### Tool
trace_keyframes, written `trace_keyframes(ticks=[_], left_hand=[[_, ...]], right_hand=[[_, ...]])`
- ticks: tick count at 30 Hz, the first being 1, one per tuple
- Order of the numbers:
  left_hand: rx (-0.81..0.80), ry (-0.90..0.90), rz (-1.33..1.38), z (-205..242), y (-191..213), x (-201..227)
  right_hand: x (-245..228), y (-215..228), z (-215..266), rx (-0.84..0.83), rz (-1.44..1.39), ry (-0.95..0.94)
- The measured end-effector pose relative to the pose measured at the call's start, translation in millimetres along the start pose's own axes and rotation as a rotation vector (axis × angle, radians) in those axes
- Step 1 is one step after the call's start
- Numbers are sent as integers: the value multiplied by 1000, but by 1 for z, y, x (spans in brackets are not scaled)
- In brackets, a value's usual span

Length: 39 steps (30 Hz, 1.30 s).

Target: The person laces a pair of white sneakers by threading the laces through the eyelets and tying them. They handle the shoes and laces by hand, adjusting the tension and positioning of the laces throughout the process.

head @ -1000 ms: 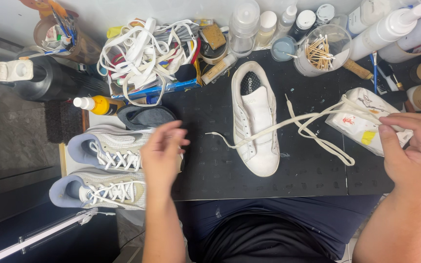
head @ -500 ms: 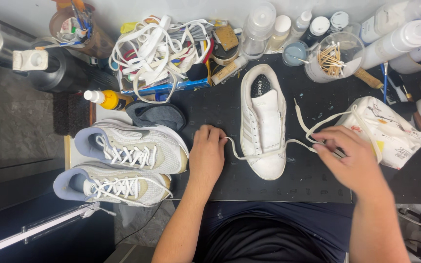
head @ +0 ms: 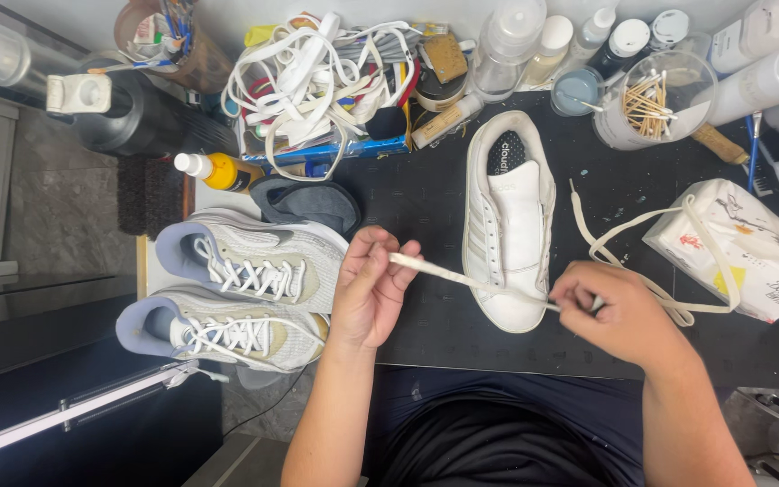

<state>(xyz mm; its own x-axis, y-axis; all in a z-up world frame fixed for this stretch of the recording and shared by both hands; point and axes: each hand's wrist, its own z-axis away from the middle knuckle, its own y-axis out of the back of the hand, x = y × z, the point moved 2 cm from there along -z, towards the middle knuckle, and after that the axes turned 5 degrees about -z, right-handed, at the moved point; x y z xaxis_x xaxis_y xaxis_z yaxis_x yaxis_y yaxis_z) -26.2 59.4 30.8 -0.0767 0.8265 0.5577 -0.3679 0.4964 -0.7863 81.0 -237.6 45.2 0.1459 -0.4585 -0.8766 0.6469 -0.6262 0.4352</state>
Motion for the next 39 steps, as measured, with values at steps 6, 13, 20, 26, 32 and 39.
trace_keyframes(ticks=[6, 13, 20, 26, 32, 39], left_hand=[[-112, 118, -561, -3, -14, -21], [-55, -80, -1291, 17, -65, -31], [-120, -242, -1404, 19, -74, -32], [-100, -242, -1405, 17, -77, -37], [-92, -165, -1563, 18, -78, -38], [-160, -202, -1555, 10, -86, -35]], right_hand=[[-33, 3, 5, -28, -54, 84], [-60, -18, -7, 341, 385, 458], [-51, -37, -13, 314, 443, 435], [-40, -39, -14, 313, 363, 438], [-30, -47, -15, 310, 249, 435], [-26, -51, -15, 330, 239, 419]])
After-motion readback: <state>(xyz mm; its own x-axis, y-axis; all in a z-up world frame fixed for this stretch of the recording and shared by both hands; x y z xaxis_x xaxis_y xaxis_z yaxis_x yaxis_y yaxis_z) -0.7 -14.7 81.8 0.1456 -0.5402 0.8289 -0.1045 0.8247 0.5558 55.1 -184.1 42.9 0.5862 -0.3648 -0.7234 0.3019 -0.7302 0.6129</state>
